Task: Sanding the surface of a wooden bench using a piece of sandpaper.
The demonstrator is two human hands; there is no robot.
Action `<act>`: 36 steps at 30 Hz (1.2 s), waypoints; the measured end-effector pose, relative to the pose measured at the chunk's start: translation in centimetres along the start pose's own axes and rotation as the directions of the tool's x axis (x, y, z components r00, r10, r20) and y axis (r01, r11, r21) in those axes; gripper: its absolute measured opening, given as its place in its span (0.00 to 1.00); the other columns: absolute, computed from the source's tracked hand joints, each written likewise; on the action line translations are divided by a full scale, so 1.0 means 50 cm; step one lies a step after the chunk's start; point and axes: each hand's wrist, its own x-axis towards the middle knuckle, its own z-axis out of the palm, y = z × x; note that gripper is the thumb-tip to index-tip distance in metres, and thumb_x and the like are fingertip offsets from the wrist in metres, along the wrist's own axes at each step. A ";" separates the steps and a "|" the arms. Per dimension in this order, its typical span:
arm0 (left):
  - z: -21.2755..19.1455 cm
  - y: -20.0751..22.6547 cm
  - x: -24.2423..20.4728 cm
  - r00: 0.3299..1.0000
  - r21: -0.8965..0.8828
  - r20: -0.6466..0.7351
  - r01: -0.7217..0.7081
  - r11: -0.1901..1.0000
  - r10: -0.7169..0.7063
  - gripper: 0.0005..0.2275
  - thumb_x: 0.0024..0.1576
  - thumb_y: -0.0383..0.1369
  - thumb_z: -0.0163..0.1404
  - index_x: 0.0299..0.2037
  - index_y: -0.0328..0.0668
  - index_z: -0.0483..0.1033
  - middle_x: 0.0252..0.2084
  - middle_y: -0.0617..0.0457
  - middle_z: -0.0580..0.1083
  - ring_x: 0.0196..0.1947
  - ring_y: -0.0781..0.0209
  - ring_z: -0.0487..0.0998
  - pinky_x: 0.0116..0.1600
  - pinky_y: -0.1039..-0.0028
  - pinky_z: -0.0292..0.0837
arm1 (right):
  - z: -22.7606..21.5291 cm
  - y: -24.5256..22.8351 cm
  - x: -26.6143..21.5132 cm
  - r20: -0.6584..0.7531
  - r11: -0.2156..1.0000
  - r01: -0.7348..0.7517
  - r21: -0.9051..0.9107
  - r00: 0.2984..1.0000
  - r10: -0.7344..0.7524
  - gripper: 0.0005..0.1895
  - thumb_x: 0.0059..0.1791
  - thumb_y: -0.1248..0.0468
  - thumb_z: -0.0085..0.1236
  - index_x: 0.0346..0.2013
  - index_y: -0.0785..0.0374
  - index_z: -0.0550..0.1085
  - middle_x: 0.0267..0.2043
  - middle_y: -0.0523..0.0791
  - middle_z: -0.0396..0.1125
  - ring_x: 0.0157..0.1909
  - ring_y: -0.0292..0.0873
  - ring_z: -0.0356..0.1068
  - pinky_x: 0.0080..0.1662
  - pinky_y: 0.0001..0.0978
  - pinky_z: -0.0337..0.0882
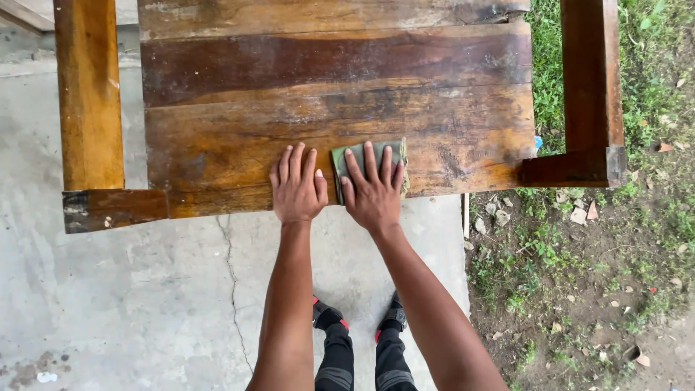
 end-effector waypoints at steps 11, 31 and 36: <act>0.002 -0.007 0.003 0.994 -0.069 -0.104 -0.049 0.996 0.042 0.21 0.60 0.37 0.44 0.62 0.41 0.75 0.67 0.48 0.69 0.69 0.49 0.66 0.72 0.53 0.57 | 0.034 0.139 0.067 -0.013 0.949 -0.313 -0.036 0.950 0.313 0.32 0.59 0.40 0.22 0.79 0.36 0.46 0.84 0.43 0.32 0.82 0.60 0.27 0.75 0.67 0.33; 0.013 -0.011 -0.001 0.998 -0.058 -0.056 -0.038 0.998 0.035 0.22 0.58 0.35 0.42 0.61 0.38 0.76 0.67 0.49 0.69 0.69 0.52 0.65 0.71 0.55 0.56 | 0.034 0.137 0.086 0.025 0.989 -0.144 -0.040 0.989 0.145 0.34 0.57 0.38 0.22 0.78 0.37 0.47 0.83 0.46 0.34 0.80 0.59 0.29 0.72 0.66 0.33; 0.009 -0.008 -0.003 0.995 -0.041 -0.077 -0.059 0.997 0.056 0.20 0.59 0.35 0.41 0.58 0.41 0.77 0.66 0.49 0.70 0.68 0.51 0.67 0.70 0.55 0.58 | 0.013 0.177 0.116 0.002 0.882 -0.469 -0.044 0.883 0.470 0.34 0.58 0.39 0.16 0.79 0.36 0.44 0.83 0.45 0.29 0.82 0.61 0.26 0.75 0.66 0.31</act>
